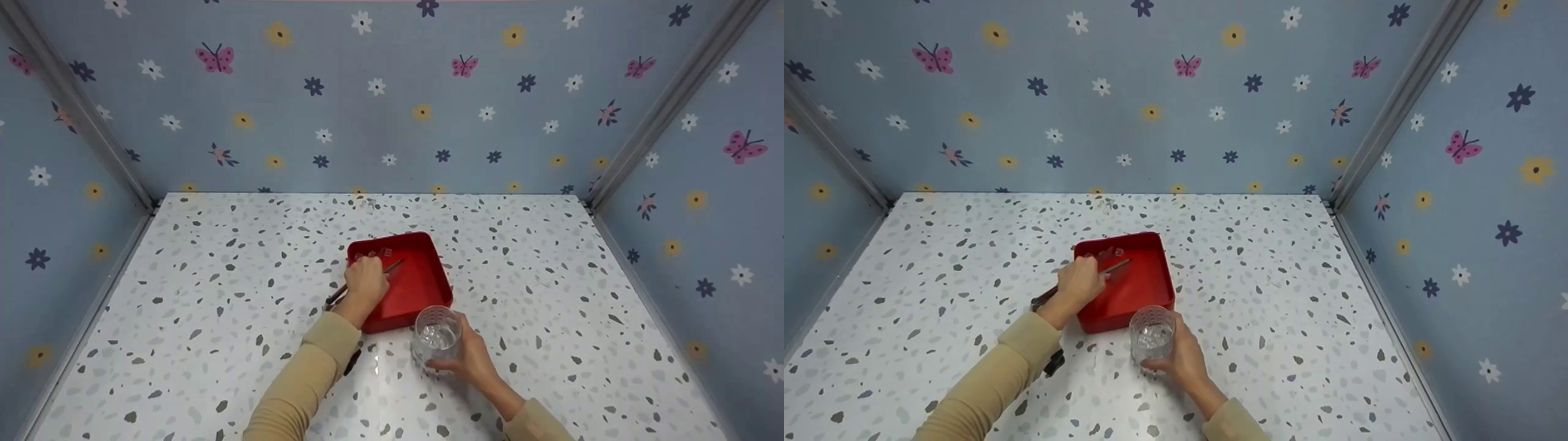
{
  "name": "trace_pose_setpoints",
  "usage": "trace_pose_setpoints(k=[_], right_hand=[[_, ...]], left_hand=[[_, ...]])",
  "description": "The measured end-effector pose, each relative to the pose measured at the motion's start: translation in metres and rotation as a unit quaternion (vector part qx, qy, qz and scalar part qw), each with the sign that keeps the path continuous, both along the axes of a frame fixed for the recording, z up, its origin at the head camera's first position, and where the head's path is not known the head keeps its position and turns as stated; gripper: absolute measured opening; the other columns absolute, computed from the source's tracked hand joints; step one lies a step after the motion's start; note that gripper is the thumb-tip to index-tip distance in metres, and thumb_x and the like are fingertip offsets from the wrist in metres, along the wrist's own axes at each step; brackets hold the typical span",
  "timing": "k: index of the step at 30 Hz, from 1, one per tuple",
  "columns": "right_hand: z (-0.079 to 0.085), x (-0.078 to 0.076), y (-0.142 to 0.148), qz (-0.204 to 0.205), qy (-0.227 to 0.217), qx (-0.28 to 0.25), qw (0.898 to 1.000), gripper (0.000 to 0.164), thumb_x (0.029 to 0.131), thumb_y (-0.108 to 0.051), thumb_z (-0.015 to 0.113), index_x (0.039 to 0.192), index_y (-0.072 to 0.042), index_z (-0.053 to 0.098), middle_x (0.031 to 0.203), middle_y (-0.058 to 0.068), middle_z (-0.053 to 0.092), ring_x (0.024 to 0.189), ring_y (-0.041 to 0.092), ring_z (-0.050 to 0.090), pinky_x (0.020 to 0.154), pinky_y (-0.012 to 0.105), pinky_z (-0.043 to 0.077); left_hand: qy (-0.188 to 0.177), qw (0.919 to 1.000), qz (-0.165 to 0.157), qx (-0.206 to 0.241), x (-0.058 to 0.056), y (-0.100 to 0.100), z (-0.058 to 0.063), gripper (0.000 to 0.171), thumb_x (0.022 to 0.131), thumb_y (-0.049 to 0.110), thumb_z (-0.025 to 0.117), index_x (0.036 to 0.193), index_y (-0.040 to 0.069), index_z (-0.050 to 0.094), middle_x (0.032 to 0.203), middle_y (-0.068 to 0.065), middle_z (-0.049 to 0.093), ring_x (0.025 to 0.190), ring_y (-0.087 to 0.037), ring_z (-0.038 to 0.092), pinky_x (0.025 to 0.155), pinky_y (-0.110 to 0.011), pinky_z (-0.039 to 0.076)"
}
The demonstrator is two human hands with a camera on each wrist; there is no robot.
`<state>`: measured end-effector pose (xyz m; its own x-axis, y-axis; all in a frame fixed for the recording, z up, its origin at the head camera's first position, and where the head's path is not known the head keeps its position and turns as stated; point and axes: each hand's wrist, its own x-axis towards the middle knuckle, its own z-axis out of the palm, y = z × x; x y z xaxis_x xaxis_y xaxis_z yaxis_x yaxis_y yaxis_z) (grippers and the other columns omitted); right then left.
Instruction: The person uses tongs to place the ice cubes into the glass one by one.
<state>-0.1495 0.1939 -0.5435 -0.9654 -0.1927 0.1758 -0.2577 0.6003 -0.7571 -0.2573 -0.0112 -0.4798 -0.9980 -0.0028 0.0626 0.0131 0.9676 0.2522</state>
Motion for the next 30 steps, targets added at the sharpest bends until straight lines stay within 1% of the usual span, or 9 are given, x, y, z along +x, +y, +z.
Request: trace_pose_setpoints(k=[5, 11, 18, 27, 30], right_hand=[[-0.001, -0.001, 0.000, -0.003, -0.001, 0.002, 1.000, 0.095, 0.047, -0.030, 0.086, 0.126, -0.011, 0.036, 0.117, 0.010, 0.054, 0.108, 0.026, 0.050, 0.089, 0.043, 0.038], [-0.001, -0.002, 0.000, -0.002, -0.002, -0.003, 1.000, 0.095, 0.046, -0.028, 0.086, 0.125, -0.010, 0.037, 0.117, 0.011, 0.054, 0.107, 0.028, 0.050, 0.089, 0.043, 0.038], [0.000, -0.001, 0.000, -0.006, -0.006, 0.001, 1.000, 0.094, 0.046, -0.027, 0.086, 0.125, -0.011, 0.037, 0.117, 0.010, 0.054, 0.107, 0.028, 0.050, 0.088, 0.043, 0.038], [0.000, -0.001, 0.000, 0.001, 0.002, -0.008, 1.000, 0.092, 0.046, -0.028, 0.086, 0.123, -0.008, 0.038, 0.115, 0.009, 0.056, 0.106, 0.027, 0.052, 0.087, 0.043, 0.039], [0.000, -0.001, 0.001, 0.002, 0.001, -0.009, 1.000, 0.092, 0.046, -0.028, 0.086, 0.123, -0.008, 0.038, 0.115, 0.010, 0.056, 0.106, 0.027, 0.051, 0.087, 0.043, 0.039]], left_hand=[[0.009, 0.9999, -0.003, 0.004, -0.007, 0.001, -0.003, 0.024, 0.078, 0.025, 0.065, 0.086, 0.003, 0.067, 0.084, -0.014, 0.063, 0.075, -0.029, 0.061, 0.061, -0.041, 0.048], [-0.002, 1.0000, -0.004, -0.002, -0.013, 0.000, -0.005, 0.025, 0.079, 0.025, 0.064, 0.089, 0.003, 0.066, 0.085, -0.013, 0.063, 0.076, -0.028, 0.061, 0.061, -0.040, 0.048], [-0.010, 0.9999, -0.009, -0.008, -0.016, 0.001, -0.008, 0.025, 0.080, 0.026, 0.063, 0.090, 0.004, 0.066, 0.088, -0.012, 0.063, 0.078, -0.028, 0.061, 0.063, -0.040, 0.048], [0.007, 1.0000, -0.006, -0.004, -0.019, 0.003, -0.009, 0.022, 0.080, 0.025, 0.063, 0.090, 0.006, 0.067, 0.088, -0.012, 0.064, 0.079, -0.029, 0.061, 0.064, -0.042, 0.047], [0.006, 1.0000, -0.008, -0.002, -0.021, 0.003, -0.009, 0.021, 0.080, 0.024, 0.062, 0.090, 0.006, 0.067, 0.089, -0.012, 0.064, 0.079, -0.029, 0.061, 0.063, -0.042, 0.047]])
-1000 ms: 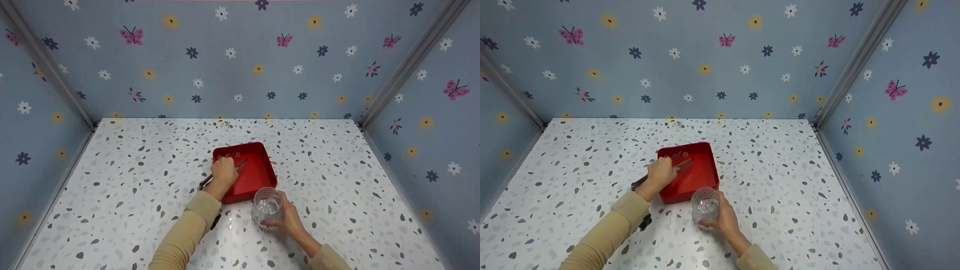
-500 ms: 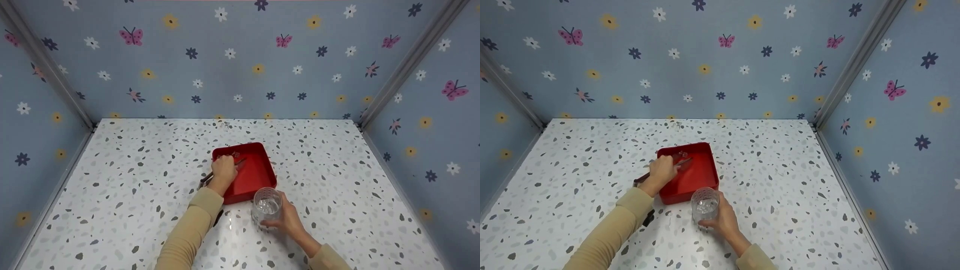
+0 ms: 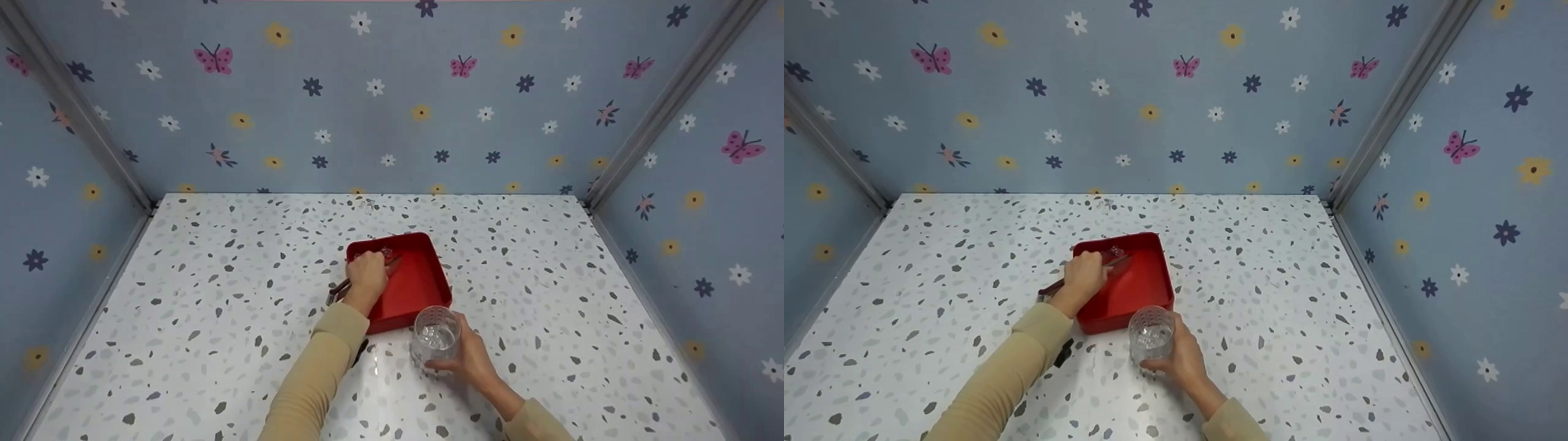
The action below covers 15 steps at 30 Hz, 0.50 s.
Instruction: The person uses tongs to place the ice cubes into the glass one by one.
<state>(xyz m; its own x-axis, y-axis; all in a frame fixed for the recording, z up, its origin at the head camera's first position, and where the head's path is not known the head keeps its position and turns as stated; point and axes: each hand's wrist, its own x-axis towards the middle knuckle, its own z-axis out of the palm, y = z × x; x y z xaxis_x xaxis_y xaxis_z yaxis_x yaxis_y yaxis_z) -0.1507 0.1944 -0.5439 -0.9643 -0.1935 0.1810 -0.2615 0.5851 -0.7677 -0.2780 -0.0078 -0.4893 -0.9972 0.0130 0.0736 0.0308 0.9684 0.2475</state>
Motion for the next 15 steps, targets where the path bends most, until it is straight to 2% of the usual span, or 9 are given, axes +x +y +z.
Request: trace_pose_setpoints(k=[8, 15], right_hand=[[0.0009, 0.0008, -0.0011, -0.004, -0.006, -0.001, 1.000, 0.093, 0.046, -0.027, 0.086, 0.123, -0.009, 0.038, 0.115, 0.011, 0.055, 0.106, 0.028, 0.051, 0.087, 0.043, 0.039], [0.0007, 0.0007, -0.0008, -0.007, -0.005, 0.000, 1.000, 0.093, 0.045, -0.027, 0.086, 0.123, -0.009, 0.038, 0.115, 0.010, 0.055, 0.106, 0.027, 0.051, 0.087, 0.043, 0.039]], left_hand=[[0.003, 1.0000, 0.003, -0.001, -0.0036, 0.0011, -0.0016, 0.015, 0.083, 0.013, 0.056, 0.090, 0.006, 0.068, 0.089, -0.012, 0.065, 0.079, -0.028, 0.062, 0.061, -0.042, 0.048], [0.022, 0.9997, 0.007, -0.009, -0.0054, 0.0025, -0.0049, 0.022, 0.087, 0.006, 0.046, 0.087, 0.007, 0.069, 0.086, -0.012, 0.065, 0.076, -0.028, 0.062, 0.059, -0.041, 0.048]])
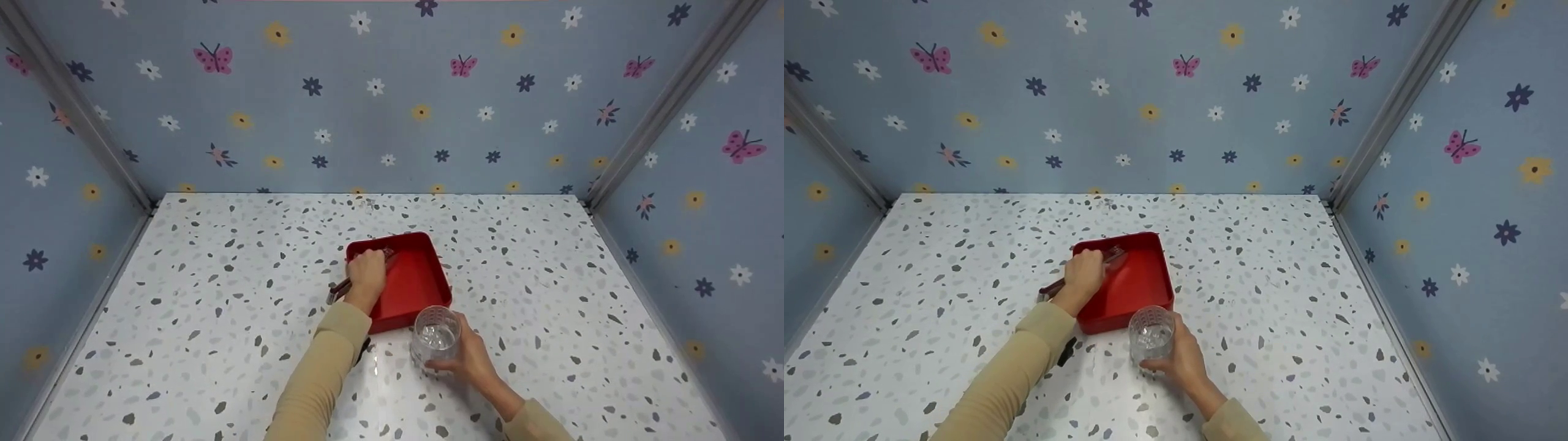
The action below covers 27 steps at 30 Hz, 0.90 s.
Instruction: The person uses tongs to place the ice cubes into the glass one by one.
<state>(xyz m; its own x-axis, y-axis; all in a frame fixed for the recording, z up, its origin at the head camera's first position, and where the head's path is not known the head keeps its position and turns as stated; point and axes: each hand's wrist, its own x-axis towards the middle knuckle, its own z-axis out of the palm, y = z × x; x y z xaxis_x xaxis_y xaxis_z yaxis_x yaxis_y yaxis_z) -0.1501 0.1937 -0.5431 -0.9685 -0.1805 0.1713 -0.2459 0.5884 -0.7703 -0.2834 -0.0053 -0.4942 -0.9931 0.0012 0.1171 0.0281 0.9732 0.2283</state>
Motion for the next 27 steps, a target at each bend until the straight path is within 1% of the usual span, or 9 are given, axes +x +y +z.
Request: trace_pose_setpoints(k=[5, 12, 15, 18, 27], right_hand=[[-0.0006, 0.0000, 0.0004, 0.005, -0.002, -0.009, 1.000, 0.093, 0.046, -0.026, 0.086, 0.124, -0.009, 0.038, 0.116, 0.011, 0.055, 0.106, 0.028, 0.051, 0.088, 0.043, 0.038], [-0.0002, 0.0008, 0.0001, 0.001, 0.000, 0.015, 1.000, 0.093, 0.047, -0.029, 0.086, 0.124, -0.010, 0.036, 0.116, 0.011, 0.055, 0.106, 0.028, 0.051, 0.087, 0.043, 0.039], [-0.0003, 0.0009, 0.0004, 0.001, -0.002, 0.016, 1.000, 0.093, 0.048, -0.030, 0.085, 0.124, -0.010, 0.036, 0.116, 0.011, 0.054, 0.106, 0.029, 0.051, 0.087, 0.044, 0.039], [-0.0002, 0.0010, 0.0006, 0.000, -0.004, 0.016, 1.000, 0.093, 0.047, -0.031, 0.085, 0.124, -0.010, 0.036, 0.116, 0.011, 0.054, 0.106, 0.029, 0.051, 0.086, 0.044, 0.039], [0.0003, 0.0006, 0.0011, 0.003, -0.002, 0.015, 1.000, 0.093, 0.048, -0.030, 0.085, 0.124, -0.009, 0.036, 0.117, 0.012, 0.054, 0.106, 0.030, 0.051, 0.087, 0.045, 0.039]], left_hand=[[0.022, 0.9998, -0.001, 0.003, -0.0002, 0.0002, -0.0011, 0.024, 0.086, 0.006, 0.046, 0.084, 0.007, 0.069, 0.083, -0.012, 0.065, 0.073, -0.028, 0.062, 0.058, -0.040, 0.049], [0.040, 0.9990, -0.013, -0.016, -0.0004, 0.0001, -0.0004, 0.024, 0.086, 0.004, 0.046, 0.080, 0.006, 0.069, 0.079, -0.013, 0.065, 0.069, -0.028, 0.062, 0.056, -0.038, 0.049], [0.045, 0.9986, -0.016, -0.021, -0.0002, -0.0004, -0.0006, 0.024, 0.086, 0.004, 0.046, 0.079, 0.006, 0.069, 0.078, -0.013, 0.065, 0.069, -0.027, 0.062, 0.055, -0.038, 0.049], [0.048, 0.9983, -0.021, -0.023, -0.0003, -0.0011, -0.0007, 0.023, 0.086, 0.005, 0.046, 0.079, 0.006, 0.068, 0.078, -0.013, 0.065, 0.069, -0.028, 0.062, 0.055, -0.038, 0.049], [0.039, 0.9983, -0.035, -0.027, -0.0017, -0.0035, -0.0007, 0.022, 0.086, 0.005, 0.046, 0.080, 0.006, 0.068, 0.079, -0.013, 0.065, 0.070, -0.028, 0.062, 0.056, -0.039, 0.049]])
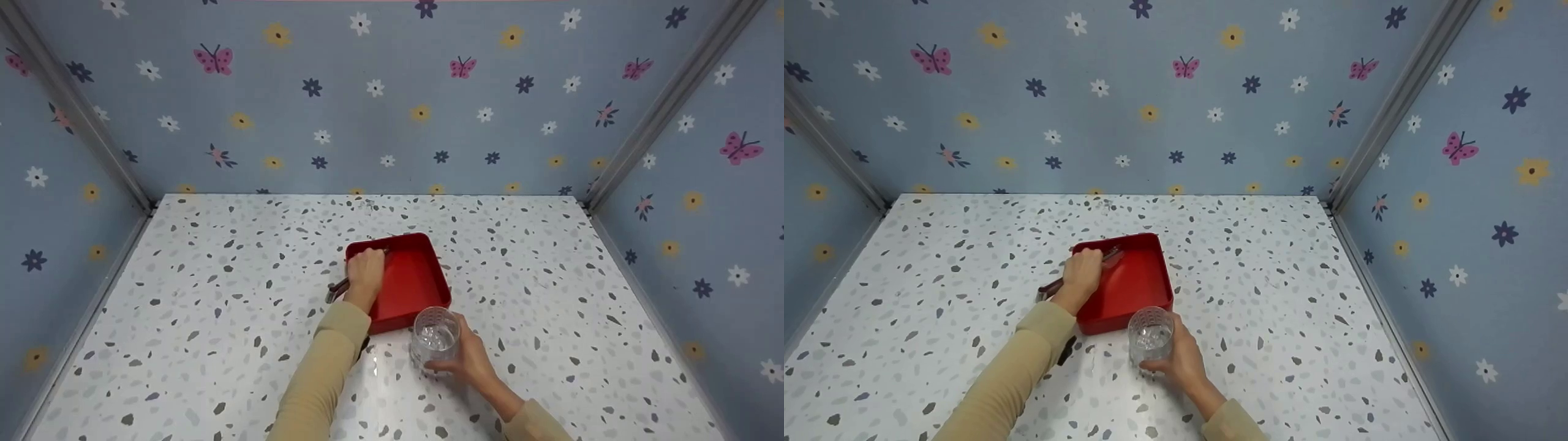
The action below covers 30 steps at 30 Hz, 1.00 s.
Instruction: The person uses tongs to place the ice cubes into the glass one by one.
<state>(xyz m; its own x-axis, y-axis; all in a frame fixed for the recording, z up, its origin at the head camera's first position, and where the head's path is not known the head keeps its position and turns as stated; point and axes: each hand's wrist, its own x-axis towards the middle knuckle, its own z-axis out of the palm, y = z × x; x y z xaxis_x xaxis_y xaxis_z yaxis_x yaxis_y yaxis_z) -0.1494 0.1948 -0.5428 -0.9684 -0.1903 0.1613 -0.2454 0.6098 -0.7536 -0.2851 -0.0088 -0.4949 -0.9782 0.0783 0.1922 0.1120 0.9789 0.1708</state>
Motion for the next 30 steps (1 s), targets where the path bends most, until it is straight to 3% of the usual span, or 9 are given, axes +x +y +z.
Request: trace_pose_setpoints(k=[10, 16, 22, 30], right_hand=[[-0.001, 0.000, 0.000, 0.004, 0.000, -0.003, 1.000, 0.093, 0.048, -0.030, 0.085, 0.124, -0.010, 0.037, 0.117, 0.011, 0.054, 0.107, 0.030, 0.051, 0.087, 0.045, 0.038], [0.000, -0.001, -0.001, -0.002, -0.013, -0.001, 1.000, 0.093, 0.047, -0.033, 0.085, 0.123, -0.011, 0.037, 0.118, 0.009, 0.054, 0.108, 0.028, 0.050, 0.089, 0.045, 0.037], [0.000, -0.001, -0.001, -0.001, -0.013, -0.004, 1.000, 0.094, 0.047, -0.030, 0.085, 0.124, -0.010, 0.036, 0.117, 0.011, 0.054, 0.108, 0.029, 0.050, 0.089, 0.044, 0.037], [0.000, -0.001, -0.001, -0.002, 0.000, 0.005, 1.000, 0.094, 0.046, -0.029, 0.085, 0.124, -0.009, 0.036, 0.116, 0.013, 0.055, 0.105, 0.030, 0.052, 0.087, 0.044, 0.039]], left_hand=[[-0.002, 0.9999, -0.014, 0.005, 0.001, -0.006, 0.000, 0.016, 0.083, 0.000, 0.051, 0.081, 0.004, 0.067, 0.080, -0.014, 0.064, 0.071, -0.028, 0.062, 0.057, -0.038, 0.049], [-0.021, 0.9994, -0.014, 0.022, 0.004, -0.010, 0.010, 0.013, 0.081, -0.001, 0.054, 0.083, 0.003, 0.066, 0.082, -0.015, 0.063, 0.073, -0.029, 0.061, 0.060, -0.039, 0.049], [-0.015, 0.9995, -0.012, 0.024, 0.008, -0.015, 0.019, 0.016, 0.083, -0.001, 0.051, 0.084, 0.003, 0.067, 0.082, -0.015, 0.064, 0.073, -0.029, 0.062, 0.059, -0.040, 0.049], [-0.016, 0.9988, -0.020, 0.043, 0.020, -0.016, 0.031, 0.012, 0.084, 0.010, 0.057, 0.082, 0.004, 0.067, 0.080, -0.014, 0.064, 0.071, -0.029, 0.062, 0.057, -0.040, 0.048]])
